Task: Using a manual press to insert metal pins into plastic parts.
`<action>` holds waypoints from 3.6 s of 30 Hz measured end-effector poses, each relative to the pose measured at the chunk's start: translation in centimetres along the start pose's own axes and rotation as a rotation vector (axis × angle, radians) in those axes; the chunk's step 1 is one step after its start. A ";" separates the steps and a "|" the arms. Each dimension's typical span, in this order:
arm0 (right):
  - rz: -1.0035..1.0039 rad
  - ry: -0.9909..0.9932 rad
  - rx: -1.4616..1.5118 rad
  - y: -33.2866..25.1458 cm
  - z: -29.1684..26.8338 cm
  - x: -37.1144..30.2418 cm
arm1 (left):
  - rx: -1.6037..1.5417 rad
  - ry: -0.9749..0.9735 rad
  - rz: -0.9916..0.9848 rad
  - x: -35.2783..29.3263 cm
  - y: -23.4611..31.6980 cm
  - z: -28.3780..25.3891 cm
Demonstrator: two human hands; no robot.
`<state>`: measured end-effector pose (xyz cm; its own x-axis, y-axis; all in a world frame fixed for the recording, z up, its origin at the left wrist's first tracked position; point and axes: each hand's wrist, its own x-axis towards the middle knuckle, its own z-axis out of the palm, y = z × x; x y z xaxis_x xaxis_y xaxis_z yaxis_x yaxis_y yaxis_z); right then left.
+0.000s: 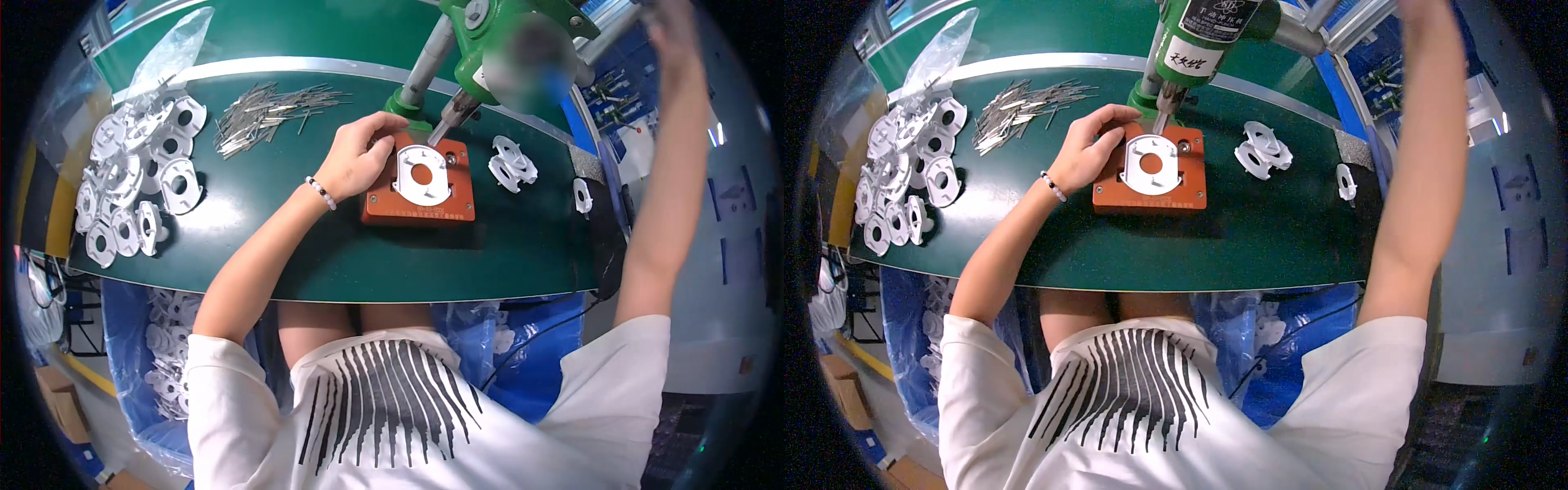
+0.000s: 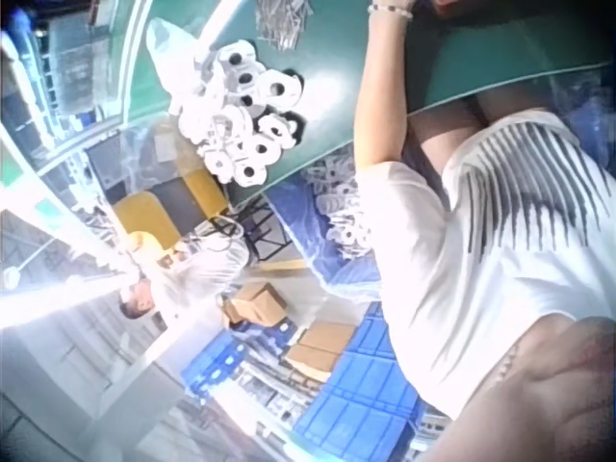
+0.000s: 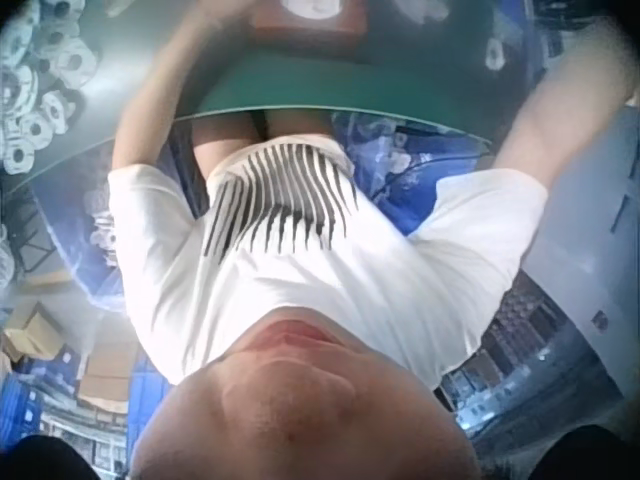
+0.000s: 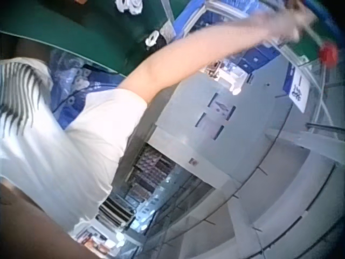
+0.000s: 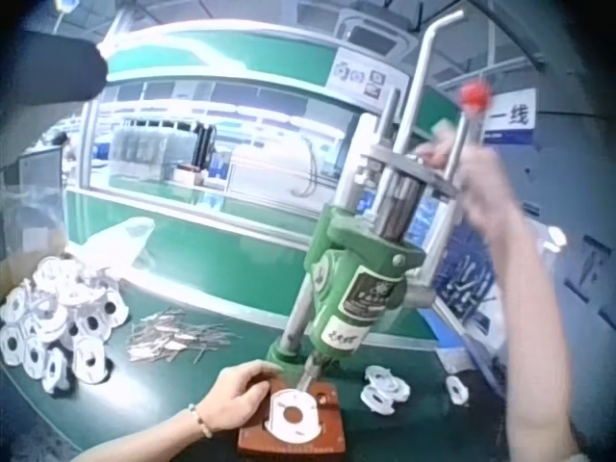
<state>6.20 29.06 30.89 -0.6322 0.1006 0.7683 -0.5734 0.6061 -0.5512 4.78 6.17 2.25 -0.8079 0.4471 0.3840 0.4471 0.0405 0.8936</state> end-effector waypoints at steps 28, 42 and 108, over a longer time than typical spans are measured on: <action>-0.054 -0.339 -0.616 17.0 -0.1 -26.1 | 0.572 0.785 0.273 0.3 -2.1 -20.8; 0.186 -0.377 -0.594 16.8 -1.3 -26.2 | 1.702 1.155 -0.240 -5.0 -8.8 -37.4; -0.283 -0.360 -0.056 5.9 8.1 -25.5 | 0.441 -0.163 0.445 -1.1 4.1 -1.8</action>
<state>14.75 23.68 5.45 -0.6012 -0.3496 0.7186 -0.7268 0.6130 -0.3098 6.79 4.24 5.87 -0.4556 0.6346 0.6242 0.8697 0.1679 0.4641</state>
